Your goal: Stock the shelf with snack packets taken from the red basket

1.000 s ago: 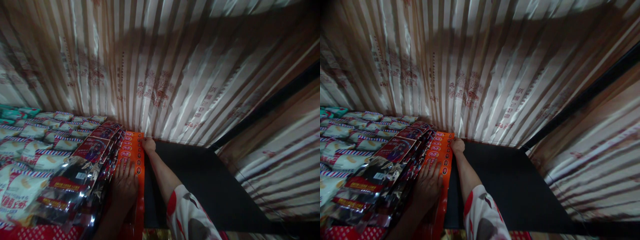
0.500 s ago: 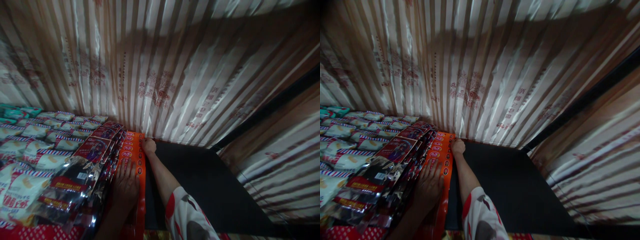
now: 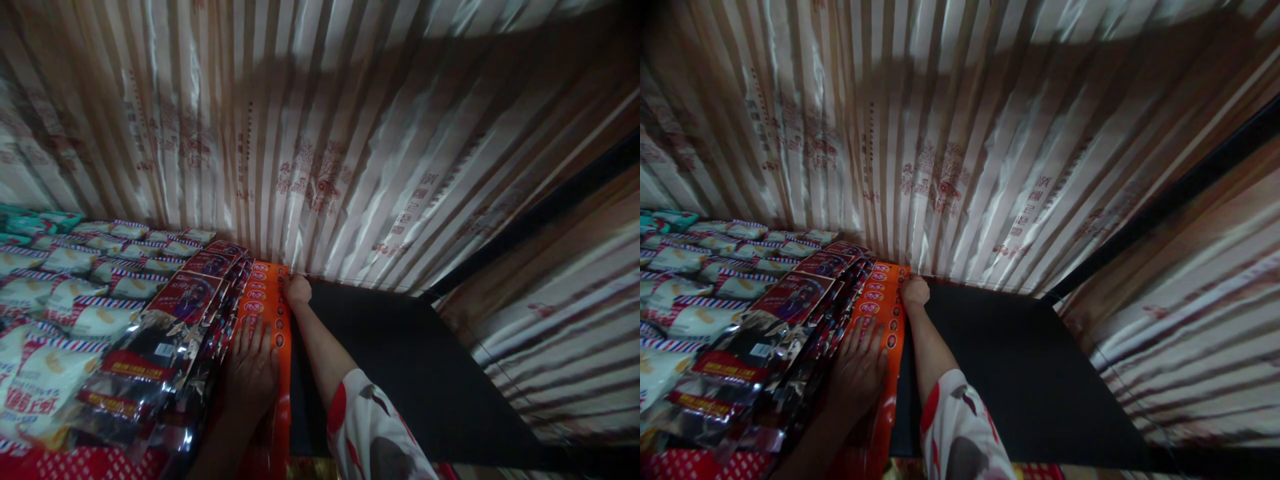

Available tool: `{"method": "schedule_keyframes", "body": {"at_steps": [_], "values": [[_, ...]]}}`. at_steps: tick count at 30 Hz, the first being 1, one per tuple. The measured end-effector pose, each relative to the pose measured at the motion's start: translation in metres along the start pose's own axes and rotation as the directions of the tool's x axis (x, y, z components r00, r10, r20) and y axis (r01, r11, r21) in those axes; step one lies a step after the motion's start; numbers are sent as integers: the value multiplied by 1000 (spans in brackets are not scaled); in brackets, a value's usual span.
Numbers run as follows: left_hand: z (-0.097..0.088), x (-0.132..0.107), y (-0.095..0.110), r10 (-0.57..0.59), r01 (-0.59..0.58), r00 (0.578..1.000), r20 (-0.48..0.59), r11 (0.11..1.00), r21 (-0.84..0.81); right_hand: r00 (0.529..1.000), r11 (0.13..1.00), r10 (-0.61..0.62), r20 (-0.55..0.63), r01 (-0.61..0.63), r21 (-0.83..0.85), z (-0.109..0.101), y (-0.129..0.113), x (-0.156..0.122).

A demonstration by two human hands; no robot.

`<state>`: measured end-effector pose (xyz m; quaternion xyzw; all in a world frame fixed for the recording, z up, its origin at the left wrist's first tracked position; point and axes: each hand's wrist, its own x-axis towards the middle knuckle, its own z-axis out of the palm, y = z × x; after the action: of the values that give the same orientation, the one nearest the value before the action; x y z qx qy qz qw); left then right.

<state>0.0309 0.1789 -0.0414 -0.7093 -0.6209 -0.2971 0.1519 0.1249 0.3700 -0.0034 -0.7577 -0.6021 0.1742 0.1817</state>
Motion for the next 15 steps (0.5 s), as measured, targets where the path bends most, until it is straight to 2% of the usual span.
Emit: {"method": "schedule_keyframes", "body": {"at_steps": [3, 8, 11, 15], "values": [[-1, 1, 2, -6, 7, 1000, -28, 1000, 12, 999, 999, -41, -13, 41, 23, 1, 4, 0], [-5, 6, 7, -92, 92, 996, 11, 995, -31, 985, 978, -153, -75, 162, 130, -1, 23, -5], [-7, 7, 9, -124, 125, 992, 30, 990, -60, 972, 959, -232, -37, 235, 156, -3, 33, -10], [-7, 8, 9, -132, 135, 990, 45, 989, -67, 980, 964, -192, 47, 179, 198, -6, 34, -8]]}}
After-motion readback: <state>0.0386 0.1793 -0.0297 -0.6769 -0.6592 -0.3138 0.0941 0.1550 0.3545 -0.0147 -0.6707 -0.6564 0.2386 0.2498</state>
